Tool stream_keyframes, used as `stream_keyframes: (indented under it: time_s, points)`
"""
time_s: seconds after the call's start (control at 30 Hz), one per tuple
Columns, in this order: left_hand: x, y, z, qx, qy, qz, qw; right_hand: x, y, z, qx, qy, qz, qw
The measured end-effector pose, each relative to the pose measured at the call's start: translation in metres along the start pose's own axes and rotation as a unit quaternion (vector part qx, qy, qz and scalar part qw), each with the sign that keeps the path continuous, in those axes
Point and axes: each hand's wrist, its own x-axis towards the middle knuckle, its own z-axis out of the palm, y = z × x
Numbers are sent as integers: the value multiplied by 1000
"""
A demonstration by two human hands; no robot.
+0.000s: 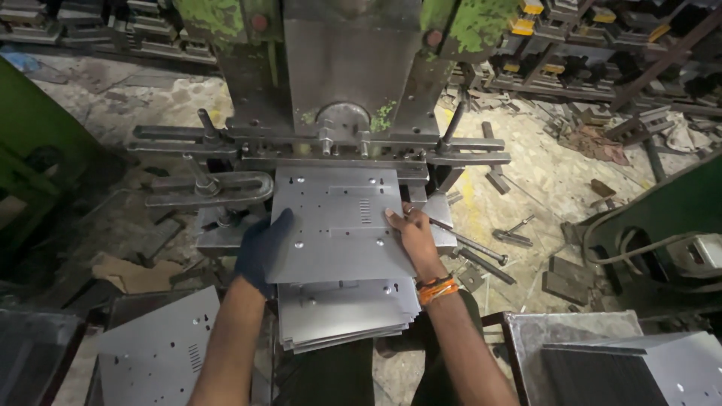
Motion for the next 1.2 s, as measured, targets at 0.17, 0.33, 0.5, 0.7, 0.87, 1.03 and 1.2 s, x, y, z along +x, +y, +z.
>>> stream_keyframes:
  time_s: [0.17,0.33,0.5,0.7,0.87,1.03,1.2]
  points:
    - [6,-4,-3,9,6,4,1000,-1,4,2,-10,8,-18,1000]
    - [1,-8,-4,-29,-34,-21,999,-9,5,7,32,-1,-5,999]
    - [-61,9,6,-97,-64,-30,993,-45,-44,0,-147,-38,8,988]
    - [-92,-25,0,-422,-128,-159,883,-9,-35,-36,-370,-133,11,919]
    - [-114,-18,1,-408,-139,-150,890,-11,-93,26,-351,-280,-27,893]
    - [-134,-21,-4,-345,-159,-141,914,-43,-99,91,-374,-438,-177,798]
    - [-150,-24,-11,-253,-187,-125,941,-82,-97,106,-453,-439,-272,726]
